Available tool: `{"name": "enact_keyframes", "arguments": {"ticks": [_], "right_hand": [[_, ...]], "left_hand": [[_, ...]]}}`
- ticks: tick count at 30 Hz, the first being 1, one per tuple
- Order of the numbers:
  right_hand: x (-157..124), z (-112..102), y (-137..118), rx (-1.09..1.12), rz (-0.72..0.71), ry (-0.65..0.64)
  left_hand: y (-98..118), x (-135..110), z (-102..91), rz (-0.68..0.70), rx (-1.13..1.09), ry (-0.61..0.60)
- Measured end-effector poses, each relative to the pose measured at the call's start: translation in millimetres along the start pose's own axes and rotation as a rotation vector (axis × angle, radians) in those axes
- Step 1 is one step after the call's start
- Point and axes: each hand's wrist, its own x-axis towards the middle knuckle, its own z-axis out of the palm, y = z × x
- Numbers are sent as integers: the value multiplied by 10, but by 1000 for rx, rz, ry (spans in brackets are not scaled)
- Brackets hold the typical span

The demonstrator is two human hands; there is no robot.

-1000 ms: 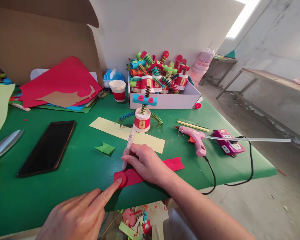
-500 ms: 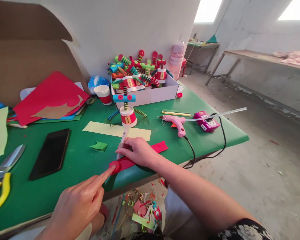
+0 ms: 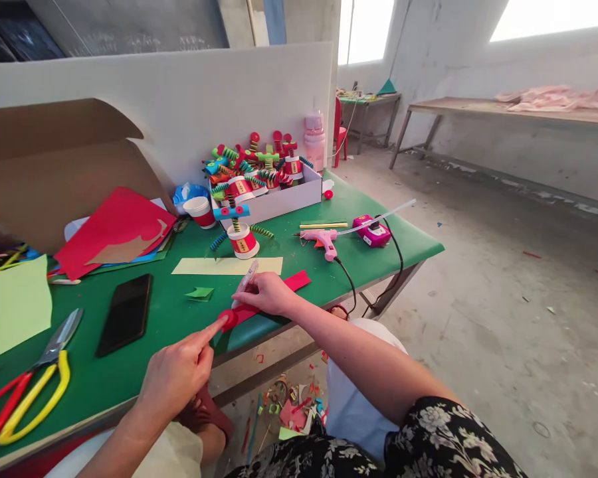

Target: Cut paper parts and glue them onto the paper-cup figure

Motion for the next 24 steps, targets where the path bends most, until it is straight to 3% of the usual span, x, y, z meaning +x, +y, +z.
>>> {"name": "enact_keyframes", "arguments": {"ticks": [8,16,24], "right_hand": [[-46,-6,12,25,-13,11],[-93,26,65,47,-37,54],[-239,87,16,79,-27,126]], "left_hand": [[64,-2,-107,-18,5,-40],[40,39,20,-141,8,-139],[34,29,23,-117,0,-129]]}}
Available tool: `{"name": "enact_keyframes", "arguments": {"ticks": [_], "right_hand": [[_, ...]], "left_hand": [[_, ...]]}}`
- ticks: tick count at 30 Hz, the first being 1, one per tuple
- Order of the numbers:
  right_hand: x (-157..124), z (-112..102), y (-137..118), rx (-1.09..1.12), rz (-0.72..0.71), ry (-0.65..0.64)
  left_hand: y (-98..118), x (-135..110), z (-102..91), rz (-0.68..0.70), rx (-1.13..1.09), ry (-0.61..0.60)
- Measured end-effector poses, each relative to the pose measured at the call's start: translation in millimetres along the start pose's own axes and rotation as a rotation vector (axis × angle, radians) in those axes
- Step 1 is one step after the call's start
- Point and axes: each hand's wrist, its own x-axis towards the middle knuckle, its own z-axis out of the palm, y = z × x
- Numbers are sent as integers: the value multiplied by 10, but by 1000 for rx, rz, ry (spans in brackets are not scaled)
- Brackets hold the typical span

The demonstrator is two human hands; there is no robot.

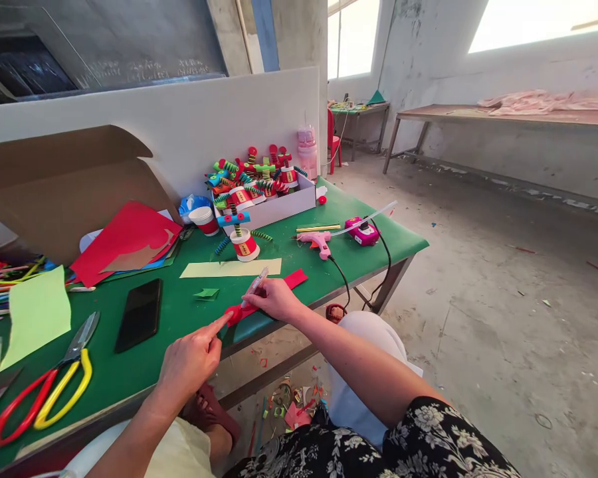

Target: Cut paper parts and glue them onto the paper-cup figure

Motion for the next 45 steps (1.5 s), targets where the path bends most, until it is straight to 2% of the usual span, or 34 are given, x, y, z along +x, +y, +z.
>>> {"name": "enact_keyframes", "arguments": {"ticks": [4,12,18,32,37,41,43,45], "right_hand": [[-78,47,-21,25,-23,73],[-177,144,-39,-71,-131,196],[-248,198,-69,-97,-153,271],[-344,240,-55,-101,-104,275],[-351,230,-47,-106,-72,282],[-409,193,-48,52,-36,359],[-475,205,-68,79,-54,382],[-551,253,-102,3,-112,373]], "left_hand": [[-5,1,9,10,7,0],[18,2,-17,12,13,1],[20,-4,-14,2,17,13],[14,0,6,15,16,22],[11,13,-46,1,9,-23],[-38,58,-117,1,-52,-83],[-78,88,-157,7,-104,-118],[-122,124,-198,26,-156,-142]]}}
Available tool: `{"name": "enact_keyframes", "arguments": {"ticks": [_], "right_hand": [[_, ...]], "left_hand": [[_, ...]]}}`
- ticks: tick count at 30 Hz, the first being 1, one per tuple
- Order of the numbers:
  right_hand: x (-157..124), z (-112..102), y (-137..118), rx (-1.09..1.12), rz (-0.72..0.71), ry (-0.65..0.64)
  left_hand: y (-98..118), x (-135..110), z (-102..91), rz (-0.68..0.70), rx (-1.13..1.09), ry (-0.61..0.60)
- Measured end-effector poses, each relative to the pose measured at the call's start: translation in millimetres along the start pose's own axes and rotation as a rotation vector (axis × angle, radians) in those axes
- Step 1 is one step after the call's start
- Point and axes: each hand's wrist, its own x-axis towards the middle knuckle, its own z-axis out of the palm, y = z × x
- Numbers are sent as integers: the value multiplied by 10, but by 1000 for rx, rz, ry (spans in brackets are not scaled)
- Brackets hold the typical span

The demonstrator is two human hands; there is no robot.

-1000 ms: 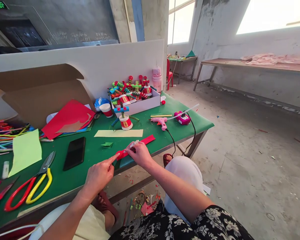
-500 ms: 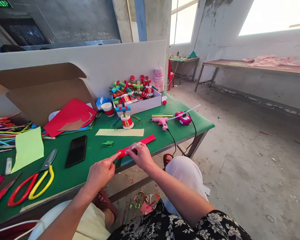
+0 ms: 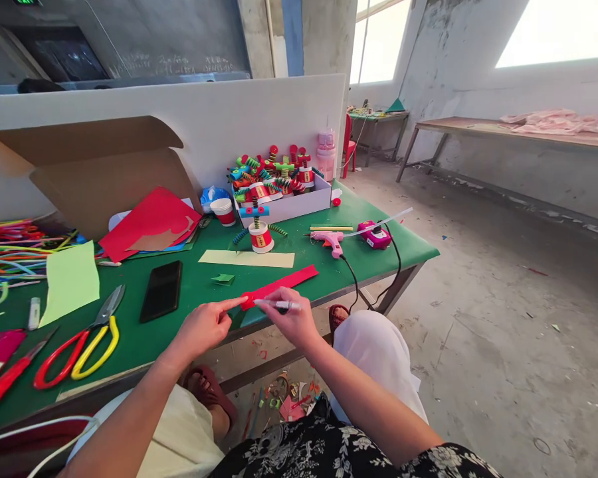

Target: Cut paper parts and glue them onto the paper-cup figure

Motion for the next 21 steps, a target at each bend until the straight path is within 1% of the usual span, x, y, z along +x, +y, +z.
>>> {"name": "enact_keyframes", "arguments": {"ticks": [2,4,6,8,10,12,14,21], "right_hand": [[-81,51,-45,-113,-137,-38],[-142,126,-80,-249,-323,-76],[-179,205,-98,-406,-492,-87],[-198,275,-99,-555,-586,-93],[-207,328,-87,-652,-598,-111],[-208,364,-70,-699,-581,-127],[-202,387,-58,-720,-570,-122],[-151,433,-79,-735,-602,-96]], "left_hand": [[-37,33,-53,24,-41,-26],[-69,70,-104,47,-70,-59],[-86,102,-149,61,-89,-91],[-85,118,-182,77,-97,-103],[-69,116,-199,86,-97,-85],[-49,103,-197,85,-87,-58],[-37,88,-185,76,-79,-48],[-40,73,-150,78,-40,-47]]}}
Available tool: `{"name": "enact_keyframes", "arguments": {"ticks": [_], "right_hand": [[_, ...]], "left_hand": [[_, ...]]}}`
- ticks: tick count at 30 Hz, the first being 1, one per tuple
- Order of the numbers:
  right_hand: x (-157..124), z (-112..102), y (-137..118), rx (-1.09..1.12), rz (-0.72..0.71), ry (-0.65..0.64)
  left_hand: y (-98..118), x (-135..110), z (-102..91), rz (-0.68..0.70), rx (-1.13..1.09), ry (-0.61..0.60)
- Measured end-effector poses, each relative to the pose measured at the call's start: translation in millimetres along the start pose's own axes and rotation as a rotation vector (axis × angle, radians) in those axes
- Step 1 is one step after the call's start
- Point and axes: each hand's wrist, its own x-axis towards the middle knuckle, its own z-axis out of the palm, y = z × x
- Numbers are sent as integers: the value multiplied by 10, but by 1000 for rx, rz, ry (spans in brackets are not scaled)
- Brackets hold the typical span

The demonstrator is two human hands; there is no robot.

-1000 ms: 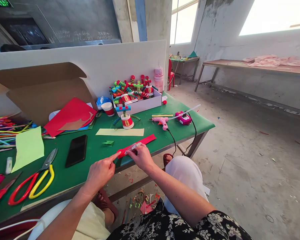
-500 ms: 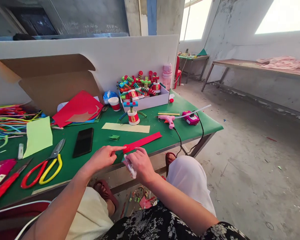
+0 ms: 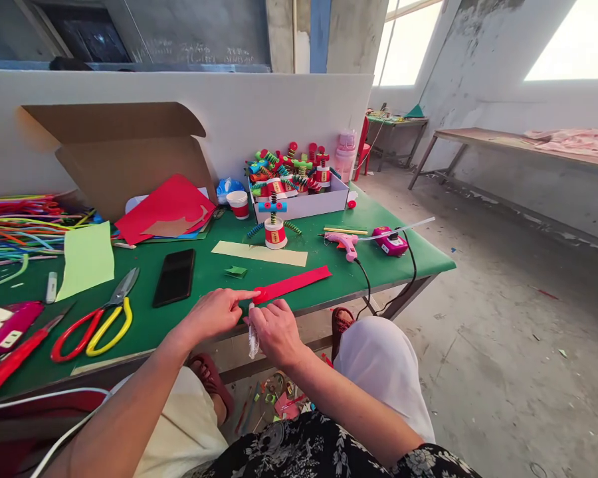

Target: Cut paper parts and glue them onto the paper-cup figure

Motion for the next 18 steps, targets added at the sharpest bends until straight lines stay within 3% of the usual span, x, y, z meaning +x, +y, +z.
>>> {"name": "enact_keyframes", "arguments": {"ticks": [18], "right_hand": [[36,75,2,2,59,-1]], "left_hand": [[46,-31,-8,-17,27,-5]]}}
